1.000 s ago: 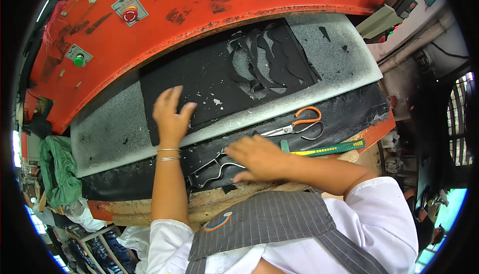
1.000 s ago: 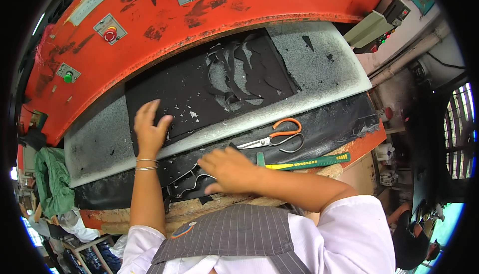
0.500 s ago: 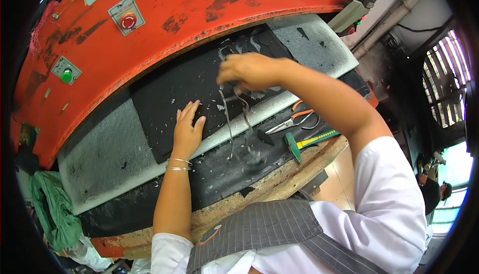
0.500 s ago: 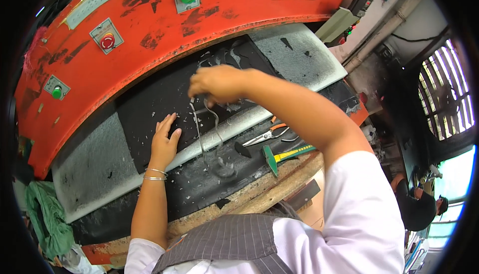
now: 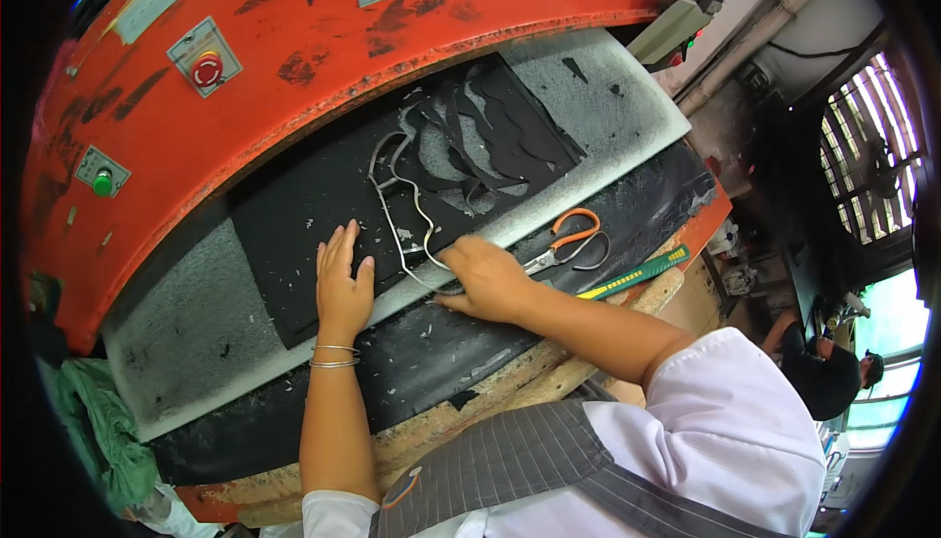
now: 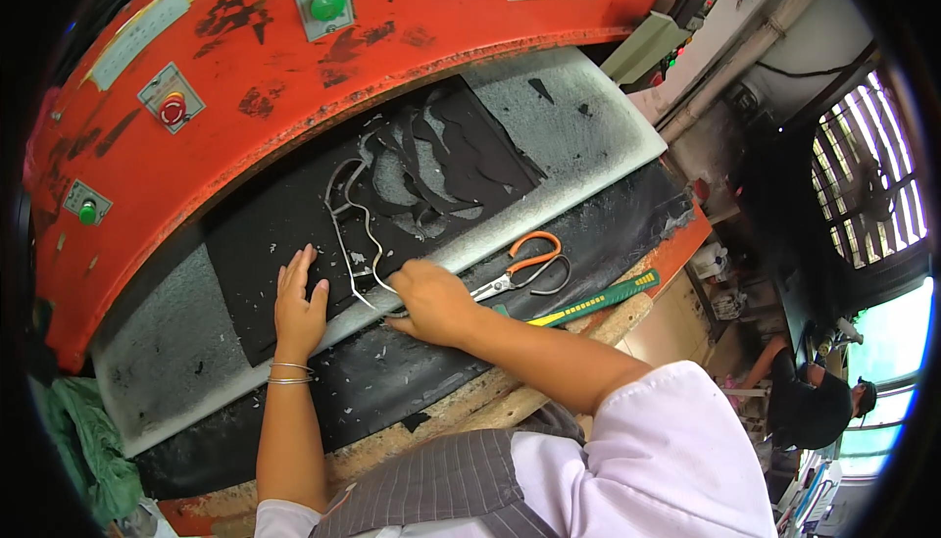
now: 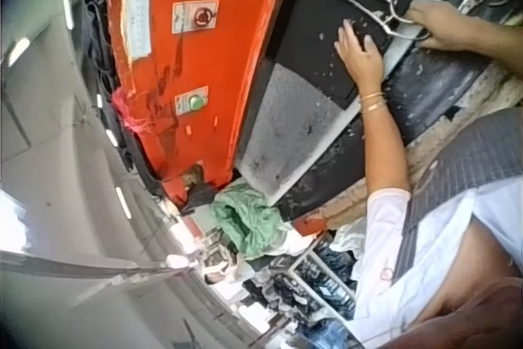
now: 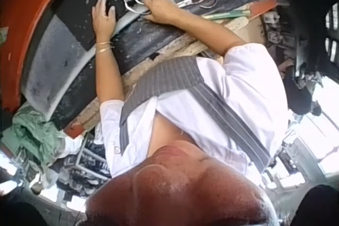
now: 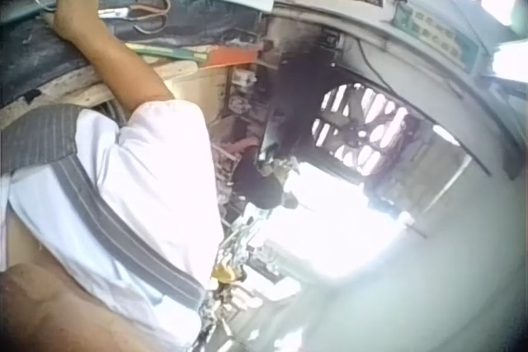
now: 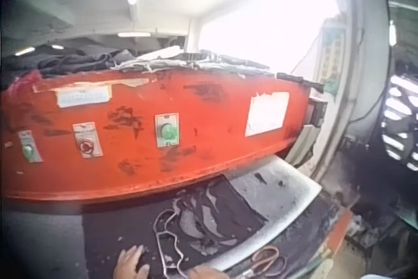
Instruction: Die cutting shoe components from a sheet of black material using a hydraulic press.
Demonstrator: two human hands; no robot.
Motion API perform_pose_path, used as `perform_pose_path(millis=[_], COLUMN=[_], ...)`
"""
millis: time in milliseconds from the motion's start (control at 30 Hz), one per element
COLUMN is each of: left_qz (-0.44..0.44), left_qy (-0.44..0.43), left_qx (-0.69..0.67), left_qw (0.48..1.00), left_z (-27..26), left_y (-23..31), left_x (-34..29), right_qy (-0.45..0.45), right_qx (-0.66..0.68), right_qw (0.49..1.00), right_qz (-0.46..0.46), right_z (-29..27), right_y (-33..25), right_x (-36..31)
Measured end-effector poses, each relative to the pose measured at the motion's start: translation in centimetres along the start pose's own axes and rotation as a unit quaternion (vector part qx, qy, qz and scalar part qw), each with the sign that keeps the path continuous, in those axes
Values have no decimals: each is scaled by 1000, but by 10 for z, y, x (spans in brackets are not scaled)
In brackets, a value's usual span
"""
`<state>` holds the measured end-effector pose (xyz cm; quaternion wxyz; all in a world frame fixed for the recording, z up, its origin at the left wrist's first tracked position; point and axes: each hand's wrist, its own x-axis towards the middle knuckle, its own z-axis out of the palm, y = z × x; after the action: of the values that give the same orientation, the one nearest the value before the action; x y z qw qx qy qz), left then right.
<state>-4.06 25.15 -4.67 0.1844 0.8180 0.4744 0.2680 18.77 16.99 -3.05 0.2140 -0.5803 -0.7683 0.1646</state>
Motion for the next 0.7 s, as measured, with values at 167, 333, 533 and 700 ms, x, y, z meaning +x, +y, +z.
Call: perform_pose_path(millis=[167,333,533,700], left_qz=[-23,-89,-135,-81], left_qy=[-8,-7,50,23], left_qx=[19,-35,-88,26], left_qw=[1000,995,986,996], left_z=[7,15,46,57], left_y=[7,35,53,59], left_x=[4,24,68,72], right_qy=[36,105,171,156], right_qx=[27,9,180,210], right_qw=[998,990,963,962], right_qz=[-47,-92,-108,-81], right_z=[-29,-26,-22,-26], right_y=[17,55,76,91], right_x=[36,36,46,48])
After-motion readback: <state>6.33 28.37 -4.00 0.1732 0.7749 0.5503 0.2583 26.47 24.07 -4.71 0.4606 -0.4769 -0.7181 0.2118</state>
